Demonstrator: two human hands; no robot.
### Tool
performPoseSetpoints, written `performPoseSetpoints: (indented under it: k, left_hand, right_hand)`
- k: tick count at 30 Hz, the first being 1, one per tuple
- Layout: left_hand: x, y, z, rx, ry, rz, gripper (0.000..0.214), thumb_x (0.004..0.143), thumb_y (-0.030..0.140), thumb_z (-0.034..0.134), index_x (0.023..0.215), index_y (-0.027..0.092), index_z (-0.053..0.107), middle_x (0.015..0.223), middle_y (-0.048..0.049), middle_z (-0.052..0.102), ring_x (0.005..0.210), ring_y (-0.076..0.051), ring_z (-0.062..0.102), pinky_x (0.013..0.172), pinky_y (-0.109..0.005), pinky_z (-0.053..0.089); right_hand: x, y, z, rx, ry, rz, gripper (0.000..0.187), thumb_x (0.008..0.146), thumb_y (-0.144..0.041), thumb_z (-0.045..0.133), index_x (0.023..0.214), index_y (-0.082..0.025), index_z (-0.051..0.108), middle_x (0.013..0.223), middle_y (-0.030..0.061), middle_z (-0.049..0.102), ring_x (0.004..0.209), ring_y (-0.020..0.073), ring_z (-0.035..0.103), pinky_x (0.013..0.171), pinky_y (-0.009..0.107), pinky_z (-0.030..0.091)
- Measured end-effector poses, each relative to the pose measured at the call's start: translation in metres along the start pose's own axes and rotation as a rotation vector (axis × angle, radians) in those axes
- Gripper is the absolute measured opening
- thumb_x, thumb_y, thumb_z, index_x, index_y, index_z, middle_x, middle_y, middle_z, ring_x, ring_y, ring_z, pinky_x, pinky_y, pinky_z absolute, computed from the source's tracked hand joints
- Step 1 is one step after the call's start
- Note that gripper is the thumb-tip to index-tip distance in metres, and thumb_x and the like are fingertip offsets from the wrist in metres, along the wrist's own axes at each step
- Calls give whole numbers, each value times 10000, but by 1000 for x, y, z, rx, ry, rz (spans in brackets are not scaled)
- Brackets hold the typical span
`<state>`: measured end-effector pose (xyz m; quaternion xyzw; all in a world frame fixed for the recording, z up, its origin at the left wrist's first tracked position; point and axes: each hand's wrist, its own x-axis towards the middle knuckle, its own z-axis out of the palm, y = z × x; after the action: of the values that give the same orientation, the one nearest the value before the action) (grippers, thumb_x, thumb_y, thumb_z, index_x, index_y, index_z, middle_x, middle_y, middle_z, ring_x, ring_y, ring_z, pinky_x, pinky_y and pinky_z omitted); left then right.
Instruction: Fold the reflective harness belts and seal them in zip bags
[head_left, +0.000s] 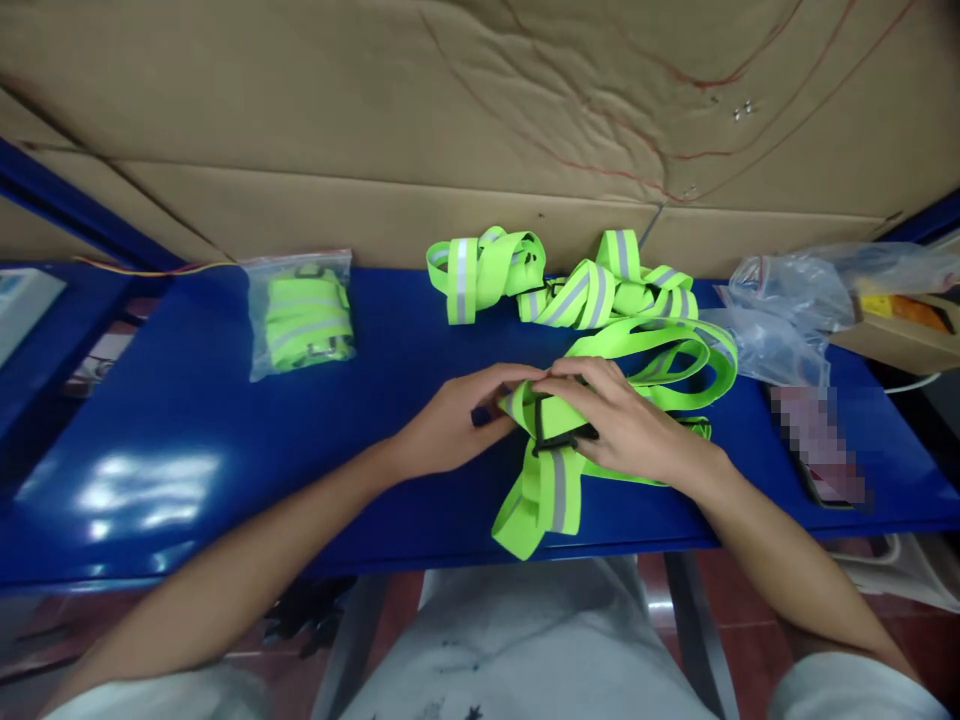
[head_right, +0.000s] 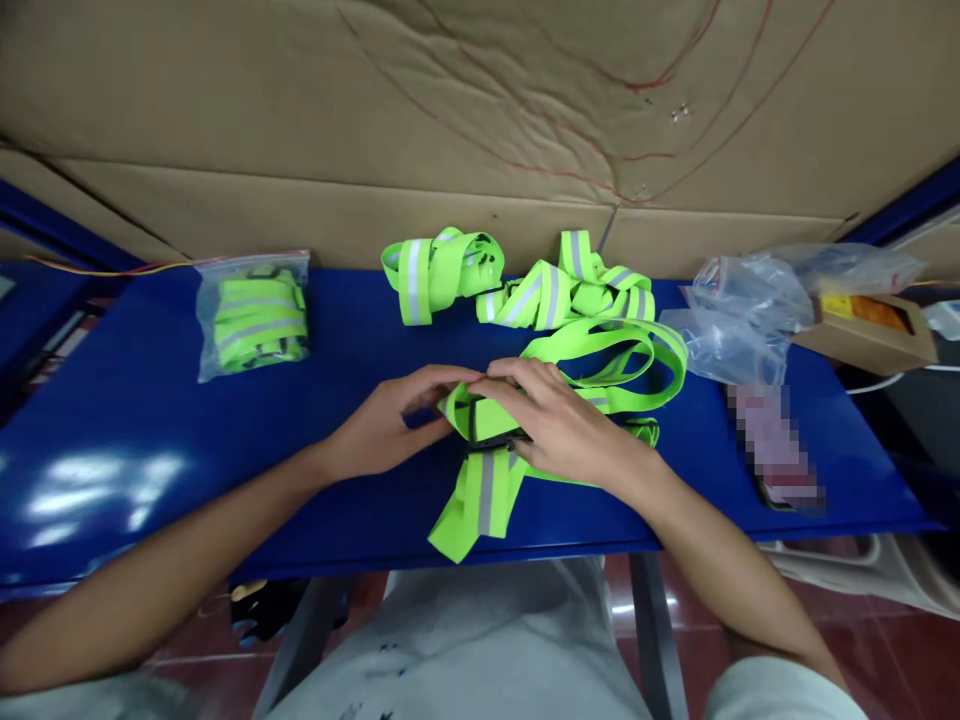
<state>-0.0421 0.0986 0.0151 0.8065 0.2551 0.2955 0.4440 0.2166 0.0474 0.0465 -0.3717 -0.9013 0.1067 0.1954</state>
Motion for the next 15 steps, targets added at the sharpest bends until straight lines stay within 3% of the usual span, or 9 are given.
performPoseSetpoints:
  k: [4, 7, 11, 13, 15]
  left_hand:
    - [2, 2, -18, 207, 110, -11, 284, 898, 132, 619, 1167, 221, 635, 939, 2, 708, 802, -128, 667, 758, -248, 536]
    - [1, 10, -23, 333, 247, -10, 169, 844, 130, 653, 993, 207, 634, 877, 9, 654, 747, -125, 623, 709, -251, 514]
    - [1, 19, -31, 469, 350, -53, 163, 803, 98, 611, 930, 200, 625, 996, -25, 624, 801, -143, 615, 717, -281, 514]
    - [-1, 22, -34, 512, 334, -67, 266, 786, 66, 564, 1004, 204, 626, 1090, -53, 613, 927, -180, 637, 794, -320, 534]
    - [-4, 26, -30, 510, 339, 17, 349, 786, 48, 531, 1085, 211, 609, 1211, -91, 590, 1119, -229, 619, 921, -383, 535]
  right_hand:
    - [1, 0, -6, 154, -4, 56, 655, 922, -194, 672, 1517, -215, 399, 1461, 149, 468, 1419, 280, 458, 1169, 459, 460]
    - [3, 0, -7, 196, 42, 54, 597, 944, -280, 688, 1481, -232, 432, 1420, 138, 510, 1372, 274, 513, 1148, 457, 492]
    - [4, -1, -2, 173, 118, 84, 611, 955, -374, 703, 1483, -245, 426, 1404, 143, 529, 1340, 297, 540, 1127, 488, 512]
    - [4, -4, 3, 152, 131, 83, 656, 951, -389, 714, 1509, -244, 401, 1427, 151, 513, 1361, 305, 523, 1137, 499, 507]
    - [4, -7, 8, 131, 145, 86, 682, 957, -363, 709, 1536, -241, 371, 1462, 159, 482, 1401, 309, 490, 1160, 511, 489]
